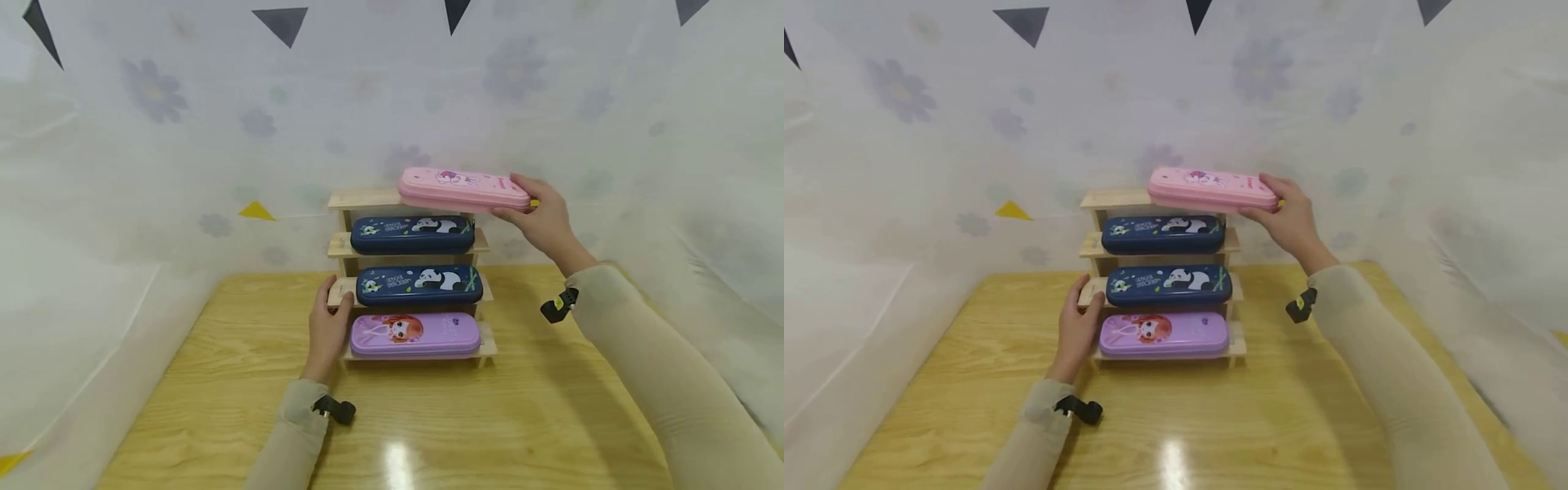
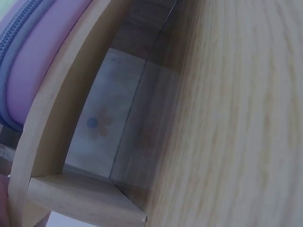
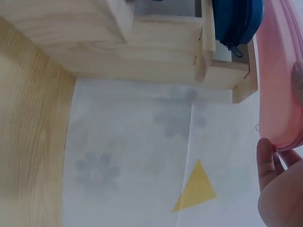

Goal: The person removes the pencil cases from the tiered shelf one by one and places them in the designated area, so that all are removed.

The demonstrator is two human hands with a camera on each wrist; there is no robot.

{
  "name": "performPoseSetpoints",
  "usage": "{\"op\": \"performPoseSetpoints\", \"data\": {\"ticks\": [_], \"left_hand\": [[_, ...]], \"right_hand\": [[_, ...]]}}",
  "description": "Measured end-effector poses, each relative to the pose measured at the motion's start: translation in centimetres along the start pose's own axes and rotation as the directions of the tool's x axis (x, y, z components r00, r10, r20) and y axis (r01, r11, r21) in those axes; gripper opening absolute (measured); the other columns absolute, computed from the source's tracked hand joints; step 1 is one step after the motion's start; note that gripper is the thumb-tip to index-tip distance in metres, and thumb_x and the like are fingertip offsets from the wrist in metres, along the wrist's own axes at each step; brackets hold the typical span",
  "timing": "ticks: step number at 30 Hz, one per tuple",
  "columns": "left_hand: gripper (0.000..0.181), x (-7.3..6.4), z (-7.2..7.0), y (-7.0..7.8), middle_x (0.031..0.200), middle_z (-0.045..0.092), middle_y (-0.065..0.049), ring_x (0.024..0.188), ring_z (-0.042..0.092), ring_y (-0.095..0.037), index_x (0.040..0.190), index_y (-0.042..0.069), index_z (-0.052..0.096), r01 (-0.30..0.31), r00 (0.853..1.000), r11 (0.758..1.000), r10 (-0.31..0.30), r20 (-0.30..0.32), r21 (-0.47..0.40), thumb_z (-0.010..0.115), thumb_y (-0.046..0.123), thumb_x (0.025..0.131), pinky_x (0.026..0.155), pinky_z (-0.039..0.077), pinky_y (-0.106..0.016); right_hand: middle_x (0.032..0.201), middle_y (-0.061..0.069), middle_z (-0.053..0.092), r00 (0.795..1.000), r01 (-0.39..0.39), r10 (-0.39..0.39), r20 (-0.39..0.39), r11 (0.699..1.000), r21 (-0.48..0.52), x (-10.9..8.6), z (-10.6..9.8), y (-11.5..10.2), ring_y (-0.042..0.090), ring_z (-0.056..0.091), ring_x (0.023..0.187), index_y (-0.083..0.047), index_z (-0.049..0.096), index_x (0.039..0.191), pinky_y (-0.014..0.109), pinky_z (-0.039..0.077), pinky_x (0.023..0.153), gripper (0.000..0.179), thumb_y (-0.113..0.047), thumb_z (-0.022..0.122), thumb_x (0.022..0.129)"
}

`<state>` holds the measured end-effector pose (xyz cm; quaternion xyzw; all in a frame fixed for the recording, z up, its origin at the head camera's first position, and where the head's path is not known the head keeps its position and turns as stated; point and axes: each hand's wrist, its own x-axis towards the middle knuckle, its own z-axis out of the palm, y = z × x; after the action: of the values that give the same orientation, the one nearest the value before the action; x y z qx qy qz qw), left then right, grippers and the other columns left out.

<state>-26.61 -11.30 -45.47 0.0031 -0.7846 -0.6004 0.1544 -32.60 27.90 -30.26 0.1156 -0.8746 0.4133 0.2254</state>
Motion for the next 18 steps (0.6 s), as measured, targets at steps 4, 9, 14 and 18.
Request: {"op": "performPoseSetpoints", "data": {"ticks": [4,9,14,18], "left_hand": [[0.057,-0.4,-0.6,0.0,0.15,0.043,-0.005,0.131,0.045,-0.023,0.15,0.02,0.041,0.013,1.0,1.0,-0.013,-0.001,0.023,0.059,0.037,0.099,0.108,0.037,-0.046],[0.058,-0.3,-0.5,0.1,0.151,0.042,-0.006,0.134,0.043,-0.024,0.15,0.018,0.04,0.011,1.0,1.0,-0.011,0.006,0.021,0.059,0.037,0.099,0.11,0.035,-0.046],[0.058,0.0,0.1,0.2,0.149,0.044,-0.006,0.13,0.046,-0.023,0.15,0.018,0.041,0.003,1.0,1.0,-0.003,0.003,0.021,0.059,0.038,0.099,0.108,0.037,-0.046],[0.058,0.1,0.3,0.3,0.149,0.045,-0.006,0.13,0.046,-0.022,0.15,0.019,0.041,0.002,1.0,1.0,-0.002,0.003,0.008,0.059,0.039,0.099,0.108,0.037,-0.045]], "right_hand": [[0.143,0.008,0.049,1.0,0.011,-0.011,-0.009,1.0,-0.01,-0.9,-0.4,1.0,0.025,0.046,0.124,-0.012,0.046,0.149,0.026,0.045,0.085,0.078,-0.038,0.079,0.083],[0.145,0.006,0.048,1.0,-0.003,0.002,-0.023,0.999,-0.048,-1.7,-1.8,1.8,0.025,0.045,0.126,-0.014,0.045,0.15,0.026,0.044,0.084,0.078,-0.04,0.077,0.084],[0.146,0.005,0.047,0.999,-0.011,0.008,-0.036,0.997,-0.081,-2.4,-3.3,2.2,0.026,0.045,0.128,-0.016,0.044,0.15,0.023,0.044,0.083,0.077,-0.04,0.077,0.085],[0.149,0.006,0.044,0.999,-0.028,0.025,-0.034,0.995,-0.093,-2.6,-4.4,2.4,0.029,0.043,0.13,-0.017,0.042,0.151,0.025,0.045,0.085,0.078,-0.041,0.076,0.085]]}}
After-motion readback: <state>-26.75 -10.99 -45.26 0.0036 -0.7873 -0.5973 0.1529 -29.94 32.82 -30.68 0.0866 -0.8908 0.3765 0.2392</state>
